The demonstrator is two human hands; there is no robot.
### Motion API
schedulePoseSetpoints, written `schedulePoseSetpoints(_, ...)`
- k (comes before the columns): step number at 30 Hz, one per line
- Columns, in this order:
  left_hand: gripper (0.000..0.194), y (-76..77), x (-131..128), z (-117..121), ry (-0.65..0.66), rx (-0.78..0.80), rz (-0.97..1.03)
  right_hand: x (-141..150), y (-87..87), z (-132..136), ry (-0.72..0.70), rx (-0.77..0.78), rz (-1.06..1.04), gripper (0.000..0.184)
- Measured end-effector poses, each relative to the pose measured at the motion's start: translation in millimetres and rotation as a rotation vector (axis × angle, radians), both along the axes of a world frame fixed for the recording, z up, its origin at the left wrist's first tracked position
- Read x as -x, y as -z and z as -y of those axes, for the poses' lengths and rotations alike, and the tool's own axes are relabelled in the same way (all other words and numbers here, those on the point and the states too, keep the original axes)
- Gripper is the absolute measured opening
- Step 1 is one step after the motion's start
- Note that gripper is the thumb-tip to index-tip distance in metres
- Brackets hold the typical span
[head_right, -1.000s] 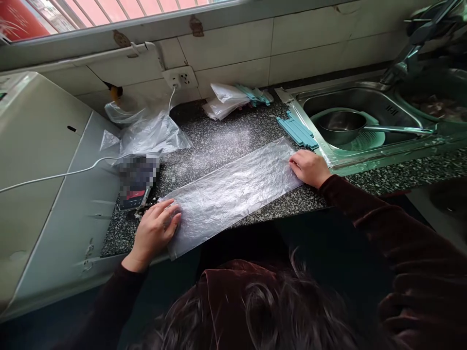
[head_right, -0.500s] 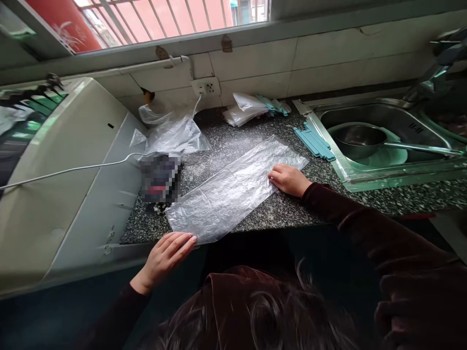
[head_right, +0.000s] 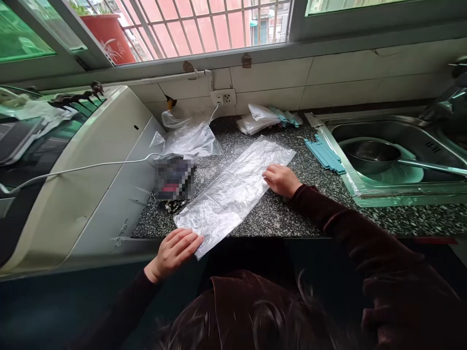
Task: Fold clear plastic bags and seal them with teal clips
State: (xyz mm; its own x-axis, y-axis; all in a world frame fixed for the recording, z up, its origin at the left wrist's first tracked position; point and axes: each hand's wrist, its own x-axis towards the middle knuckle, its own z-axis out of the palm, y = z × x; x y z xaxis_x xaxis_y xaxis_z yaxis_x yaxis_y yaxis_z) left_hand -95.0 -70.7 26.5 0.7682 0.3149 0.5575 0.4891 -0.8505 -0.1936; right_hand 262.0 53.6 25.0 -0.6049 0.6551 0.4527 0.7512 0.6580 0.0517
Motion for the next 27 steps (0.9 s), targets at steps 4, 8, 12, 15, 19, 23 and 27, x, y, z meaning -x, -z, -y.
schedulePoseSetpoints(4, 0.020, -17.6, -11, -4, 0.058, -0.064, 0.049, 0, -4.1, 33, -0.189, -0.091, -0.065, 0.024)
schedulePoseSetpoints(8, 0.014, -36.3, -36, -7, 0.087, -0.133, 0.020, 25, -6.4, 74, -0.313, -0.156, -0.118, 0.043)
schedulePoseSetpoints(12, 0.014, -56.6, -67, -3, 0.176, -0.067, -0.059, 58, -5.5, 98, -0.412, -0.235, -0.251, 0.021)
schedulePoseSetpoints(15, 0.016, -72.0, -77, -3, 0.257, 0.147, -0.068, 65, -3.0, 102, -0.446, -0.257, -0.323, 0.015)
schedulePoseSetpoints(19, 0.032, -75.1, -76, -31, 0.250, 0.531, -0.029, 51, 2.0, 105, -0.451, -0.232, -0.365, 0.013)
schedulePoseSetpoints(23, 0.036, -41.0, -91, -86, 0.113, 0.596, -0.081, 38, 4.8, 113, -0.465, -0.194, -0.358, 0.010)
schedulePoseSetpoints(27, 0.037, -2.9, -111, -123, 0.019, 0.586, -0.157, 30, 0.7, 123, -0.453, -0.178, -0.356, 0.011)
